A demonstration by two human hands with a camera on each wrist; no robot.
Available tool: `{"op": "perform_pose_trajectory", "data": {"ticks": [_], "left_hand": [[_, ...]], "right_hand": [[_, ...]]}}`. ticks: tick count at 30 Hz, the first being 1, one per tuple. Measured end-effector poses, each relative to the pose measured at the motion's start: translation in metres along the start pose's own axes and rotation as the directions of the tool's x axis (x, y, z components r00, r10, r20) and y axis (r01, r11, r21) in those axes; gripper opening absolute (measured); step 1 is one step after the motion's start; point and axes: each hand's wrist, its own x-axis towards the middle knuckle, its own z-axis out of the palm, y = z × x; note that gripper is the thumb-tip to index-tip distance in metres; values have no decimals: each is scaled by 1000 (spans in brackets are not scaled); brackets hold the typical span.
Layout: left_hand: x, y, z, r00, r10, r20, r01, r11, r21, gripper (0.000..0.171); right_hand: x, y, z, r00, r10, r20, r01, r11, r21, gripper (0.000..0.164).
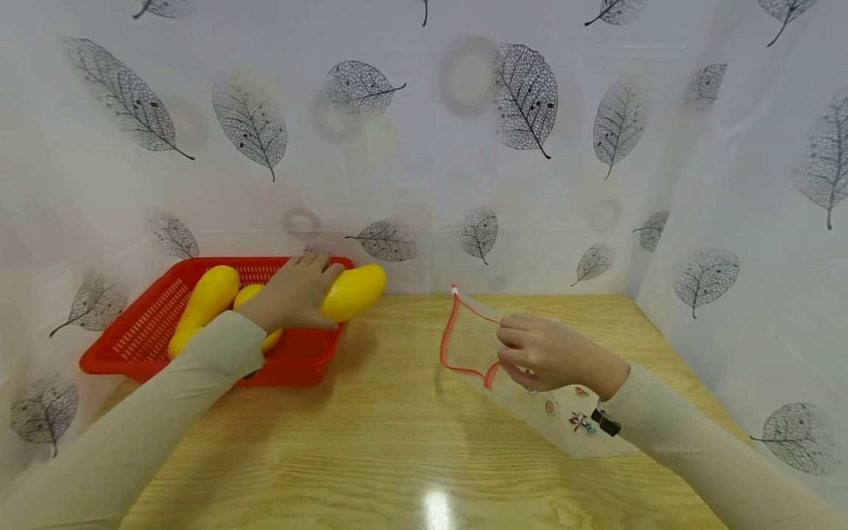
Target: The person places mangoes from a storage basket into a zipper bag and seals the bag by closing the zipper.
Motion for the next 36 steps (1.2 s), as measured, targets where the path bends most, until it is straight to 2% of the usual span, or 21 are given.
{"op": "perform_pose_trajectory", "data": {"ticks": [13, 21, 29, 36], "left_hand": [[0, 28, 0, 995, 90, -48, -88, 995, 49, 83], [0, 39, 4, 989, 131, -63, -127, 990, 61, 80], [2, 49, 8, 989, 139, -41, -138, 990, 31, 77], [5, 58, 16, 982, 176, -69, -176, 984, 7, 78]], "right_hand": [[3, 0, -1, 1000, -7, 4, 7, 1000, -1, 27], [3, 1, 0, 1000, -5, 7, 5, 1000, -5, 28], [4, 1, 1, 1000, -5, 0, 5, 1000, 7, 28], [4, 1, 2, 1000, -7, -2, 7, 1000, 8, 28]]}}
